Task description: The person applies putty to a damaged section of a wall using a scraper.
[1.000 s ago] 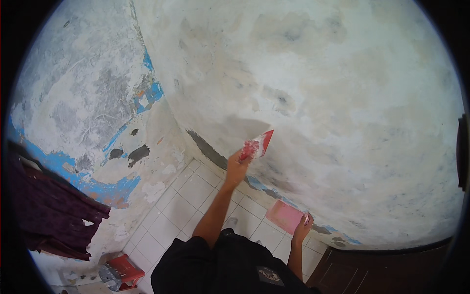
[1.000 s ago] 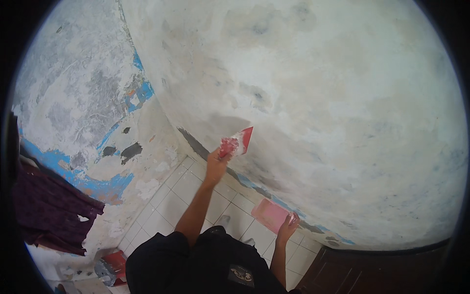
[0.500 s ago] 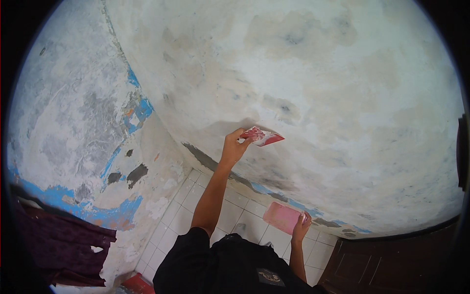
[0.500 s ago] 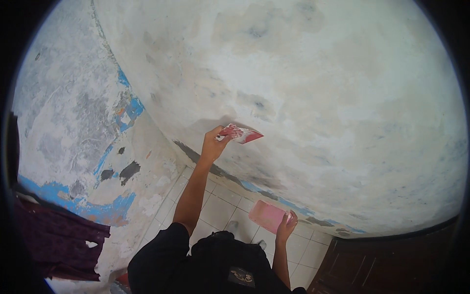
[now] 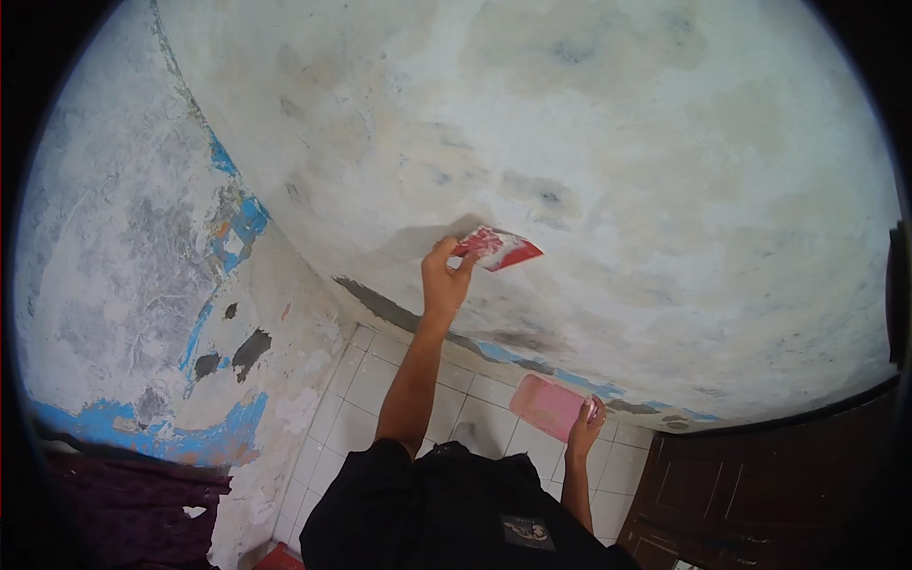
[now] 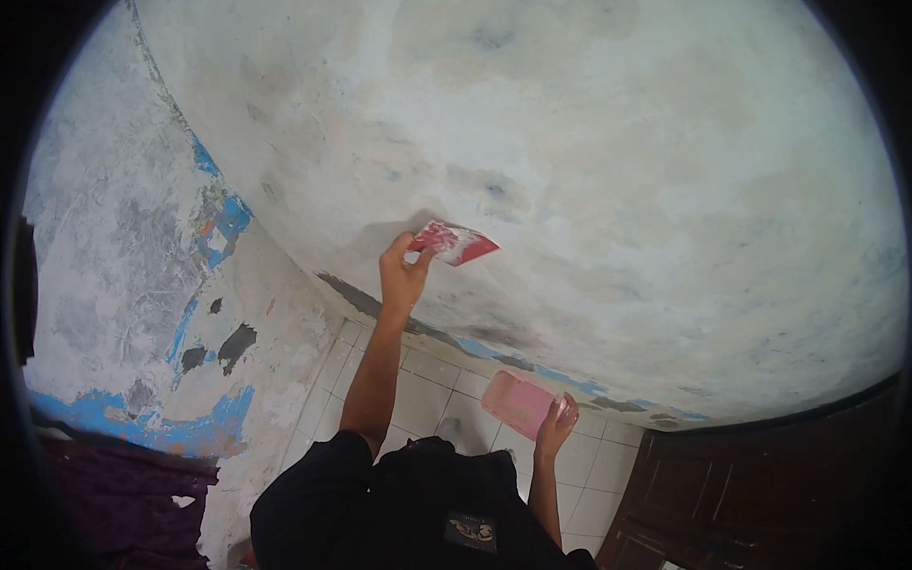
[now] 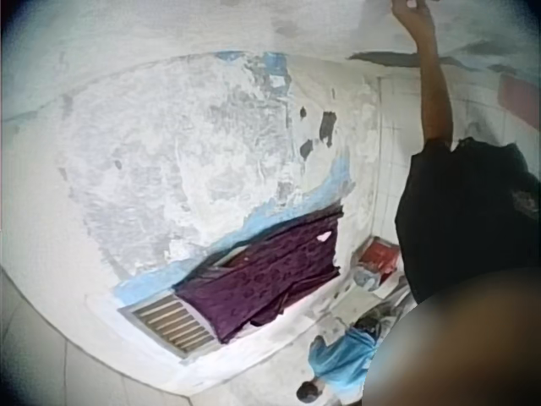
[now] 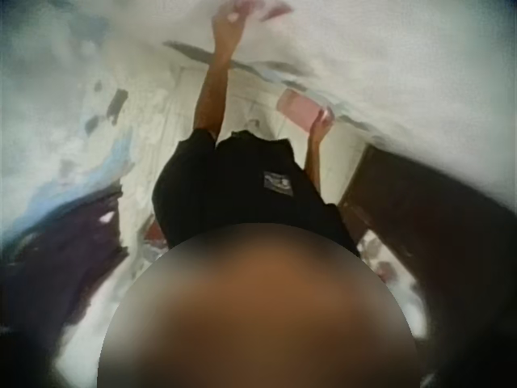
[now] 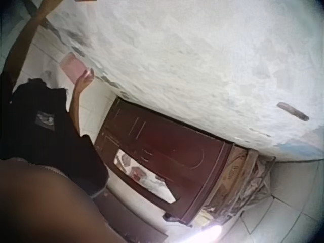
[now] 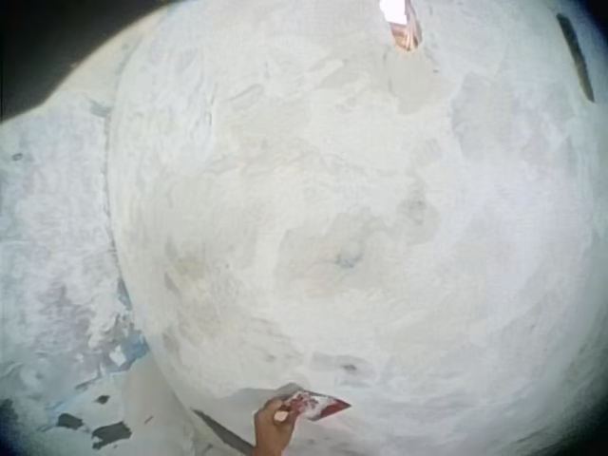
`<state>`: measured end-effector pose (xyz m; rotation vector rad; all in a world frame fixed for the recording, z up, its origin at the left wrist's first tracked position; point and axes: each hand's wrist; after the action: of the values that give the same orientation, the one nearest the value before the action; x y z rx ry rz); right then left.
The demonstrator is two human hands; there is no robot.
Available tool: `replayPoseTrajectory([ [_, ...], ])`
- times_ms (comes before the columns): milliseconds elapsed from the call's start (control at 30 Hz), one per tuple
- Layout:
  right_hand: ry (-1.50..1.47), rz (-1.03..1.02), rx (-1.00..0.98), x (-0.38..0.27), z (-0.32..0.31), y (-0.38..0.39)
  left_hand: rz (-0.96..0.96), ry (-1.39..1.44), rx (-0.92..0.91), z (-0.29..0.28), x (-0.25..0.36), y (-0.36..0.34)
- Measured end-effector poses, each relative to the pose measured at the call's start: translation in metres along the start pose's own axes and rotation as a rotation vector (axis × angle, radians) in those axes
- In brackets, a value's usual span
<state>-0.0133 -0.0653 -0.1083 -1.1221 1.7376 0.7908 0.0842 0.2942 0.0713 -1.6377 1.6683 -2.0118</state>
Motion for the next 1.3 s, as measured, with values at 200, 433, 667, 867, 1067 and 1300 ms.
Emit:
replayPoseTrajectory([
  [200,-0.032,0.018,0.028,0.018,-0.016,0.012,-0.060,-0.055,0.050,-0.050,0.013,-0.012],
  [433,0.042,0.030,-0.061,0.015,-0.015,0.014,0.060,0.089,-0.356,-0.052,0.004,0.004],
  [667,-0.037,-0.020,-0.057,0.006,0.005,0.010,0.389,-0.353,-0.284,-0.021,0.013,-0.016],
  [867,0.019,0.055,-0.054,0.008,0.002,0.018,0.196,-0.074,-0.099,-0.050,0.039,-0.026],
  [1067,-0.006,0.044,-0.047,0.019,0.003,0.019,0.312,-0.207,-0.298,-0.011,0.033,-0.016],
  [1300,0.004,0.045,-0.043,0.001,-0.005,0.019,0.132,0.036,0.055,-0.043,0.047,-0.033],
])
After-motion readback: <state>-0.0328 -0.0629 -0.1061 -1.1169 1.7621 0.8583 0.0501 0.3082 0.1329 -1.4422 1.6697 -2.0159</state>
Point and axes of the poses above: each hand's wrist, its own y-axis away from the middle knuckle, its own z-axis out of the palm, x = y × z, and after that the axes turned 10 degrees about z, right-handed
